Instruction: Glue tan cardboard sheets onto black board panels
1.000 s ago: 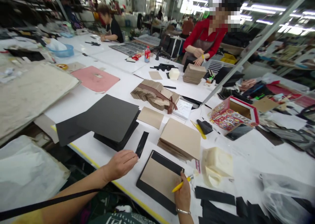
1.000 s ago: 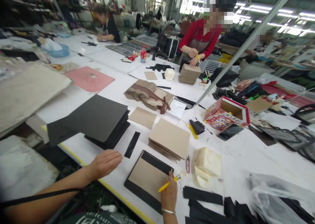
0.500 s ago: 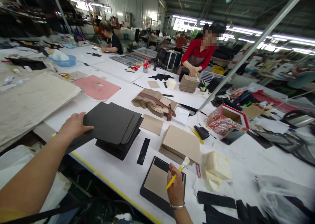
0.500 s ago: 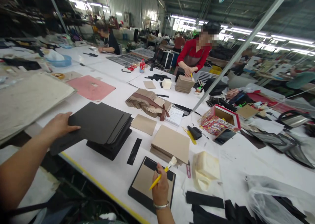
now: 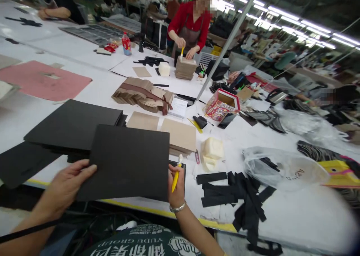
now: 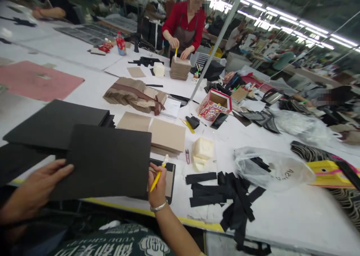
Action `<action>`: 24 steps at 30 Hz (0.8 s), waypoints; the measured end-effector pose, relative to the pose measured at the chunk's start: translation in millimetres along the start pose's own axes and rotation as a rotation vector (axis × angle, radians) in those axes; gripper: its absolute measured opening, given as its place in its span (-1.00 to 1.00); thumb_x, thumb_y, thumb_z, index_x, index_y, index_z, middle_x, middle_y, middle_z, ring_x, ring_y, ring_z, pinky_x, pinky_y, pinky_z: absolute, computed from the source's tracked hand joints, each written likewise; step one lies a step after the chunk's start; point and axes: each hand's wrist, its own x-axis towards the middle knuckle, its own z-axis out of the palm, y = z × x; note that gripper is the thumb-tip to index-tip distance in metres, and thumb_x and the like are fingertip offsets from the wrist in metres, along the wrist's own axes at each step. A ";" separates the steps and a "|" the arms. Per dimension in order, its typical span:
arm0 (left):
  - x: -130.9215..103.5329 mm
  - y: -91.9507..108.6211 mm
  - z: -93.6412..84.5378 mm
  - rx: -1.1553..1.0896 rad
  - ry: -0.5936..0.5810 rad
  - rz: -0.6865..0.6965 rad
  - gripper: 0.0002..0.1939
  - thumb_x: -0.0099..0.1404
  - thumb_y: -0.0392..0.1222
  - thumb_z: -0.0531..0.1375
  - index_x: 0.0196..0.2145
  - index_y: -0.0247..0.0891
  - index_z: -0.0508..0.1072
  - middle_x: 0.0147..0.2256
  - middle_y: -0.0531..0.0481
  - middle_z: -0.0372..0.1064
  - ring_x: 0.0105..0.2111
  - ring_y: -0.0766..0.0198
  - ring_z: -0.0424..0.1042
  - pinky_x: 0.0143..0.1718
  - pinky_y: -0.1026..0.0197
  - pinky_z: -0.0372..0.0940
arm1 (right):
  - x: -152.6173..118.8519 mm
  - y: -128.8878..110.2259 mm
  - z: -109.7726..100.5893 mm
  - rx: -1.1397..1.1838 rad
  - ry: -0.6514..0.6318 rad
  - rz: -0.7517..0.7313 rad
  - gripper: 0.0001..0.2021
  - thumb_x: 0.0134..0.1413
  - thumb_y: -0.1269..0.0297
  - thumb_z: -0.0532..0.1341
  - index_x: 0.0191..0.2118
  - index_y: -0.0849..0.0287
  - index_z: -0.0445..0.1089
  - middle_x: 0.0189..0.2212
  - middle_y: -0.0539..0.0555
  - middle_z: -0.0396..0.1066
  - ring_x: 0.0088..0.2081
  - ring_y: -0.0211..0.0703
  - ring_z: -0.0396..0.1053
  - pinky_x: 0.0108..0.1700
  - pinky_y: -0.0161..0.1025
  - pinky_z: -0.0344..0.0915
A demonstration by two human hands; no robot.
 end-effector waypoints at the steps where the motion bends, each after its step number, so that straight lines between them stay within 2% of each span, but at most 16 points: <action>1: -2.3 -13.1 23.8 -0.015 -0.138 -0.018 -0.55 -0.15 0.10 0.28 -0.32 -0.19 0.37 -0.49 0.12 0.44 -0.51 0.26 0.41 -0.51 0.27 0.36 | -0.7 9.3 -13.0 -0.039 0.057 0.034 -0.84 0.08 0.22 0.03 -0.21 0.11 0.12 -0.23 0.04 0.32 -0.28 -0.24 0.35 -0.28 -0.26 0.30; 3: -1.2 -42.9 66.5 -0.028 -0.326 0.020 -0.56 -0.10 0.12 0.24 -0.34 -0.25 0.38 -0.46 0.06 0.43 -0.46 0.26 0.41 -0.45 0.27 0.34 | -1.3 32.1 -40.7 -0.145 0.163 0.081 -0.84 0.05 0.17 0.04 -0.27 0.12 0.15 -0.37 -0.02 0.31 -0.37 -0.25 0.32 -0.34 -0.30 0.27; 4: 1.7 -58.5 84.5 -0.009 -0.382 0.019 -0.56 -0.07 0.14 0.22 -0.35 -0.27 0.37 -0.49 0.06 0.41 -0.49 0.27 0.39 -0.48 0.28 0.31 | -1.4 44.1 -54.1 -0.196 0.206 0.099 -0.83 0.04 0.15 0.05 -0.29 0.12 0.14 -0.41 -0.04 0.31 -0.40 -0.26 0.31 -0.36 -0.30 0.26; 7: 14.8 -100.8 124.0 0.111 -0.443 0.016 -0.55 -0.03 0.18 0.15 -0.39 -0.29 0.35 -0.61 0.11 0.28 -0.61 0.33 0.27 -0.63 0.32 0.16 | -2.0 75.7 -86.5 -0.301 0.269 0.158 -0.79 0.05 0.10 0.03 -0.31 0.13 0.09 -0.44 -0.02 0.34 -0.49 -0.28 0.30 -0.41 -0.30 0.24; 9: 24.3 -121.1 140.3 0.192 -0.465 0.050 -0.57 -0.01 0.19 0.12 -0.44 -0.28 0.33 -0.64 0.14 0.21 -0.65 0.36 0.20 -0.65 0.33 0.09 | -3.3 91.9 -100.0 -0.380 0.229 0.178 -0.77 0.05 0.08 0.04 -0.30 0.12 0.07 -0.46 -0.01 0.36 -0.52 -0.25 0.31 -0.42 -0.29 0.24; 11: 32.3 -133.8 151.3 0.302 -0.453 0.141 -0.60 0.03 0.17 0.08 -0.51 -0.27 0.29 -0.65 0.14 0.16 -0.63 0.36 0.18 -0.60 0.32 0.09 | -5.2 105.5 -107.7 -0.515 0.150 0.159 -0.76 0.01 0.08 0.07 -0.30 0.13 0.08 -0.49 -0.01 0.36 -0.50 -0.21 0.35 -0.41 -0.28 0.24; 14: 39.8 -141.7 161.5 0.534 -0.366 0.279 -0.67 0.08 0.08 0.07 -0.58 -0.25 0.22 -0.64 0.13 0.15 -0.57 0.33 0.20 -0.50 0.30 0.09 | -7.0 124.2 -111.8 -0.722 0.042 0.078 -0.80 0.02 0.13 0.05 -0.31 0.15 0.12 -0.49 0.00 0.33 -0.49 -0.19 0.35 -0.42 -0.28 0.23; 19: 42.3 -145.1 168.5 0.756 -0.311 0.316 -0.80 0.12 -0.04 0.09 -0.42 -0.22 0.23 -0.58 0.13 0.23 -0.54 0.33 0.25 -0.46 0.32 0.09 | -6.4 147.7 -110.3 -0.896 0.005 -0.074 -0.81 0.09 0.17 -0.04 -0.30 0.18 0.16 -0.48 0.03 0.30 -0.52 -0.22 0.30 -0.46 -0.29 0.21; 22: 43.6 -148.0 170.0 0.833 -0.312 0.399 -0.80 0.15 -0.05 0.09 -0.36 -0.23 0.24 -0.54 0.10 0.26 -0.51 0.32 0.29 -0.45 0.31 0.12 | -5.1 149.4 -113.3 -0.945 0.005 -0.137 -0.77 0.11 0.14 -0.05 -0.31 0.19 0.19 -0.50 0.04 0.31 -0.53 -0.21 0.31 -0.49 -0.30 0.20; 24: 44.8 -147.1 170.4 0.871 -0.289 0.461 -0.81 0.17 -0.07 0.07 -0.33 -0.24 0.26 -0.51 0.07 0.28 -0.50 0.30 0.31 -0.44 0.29 0.17 | -1.1 140.1 -121.6 -0.983 0.005 -0.185 -0.73 0.11 0.10 -0.02 -0.32 0.20 0.24 -0.52 0.05 0.33 -0.54 -0.20 0.32 -0.52 -0.31 0.19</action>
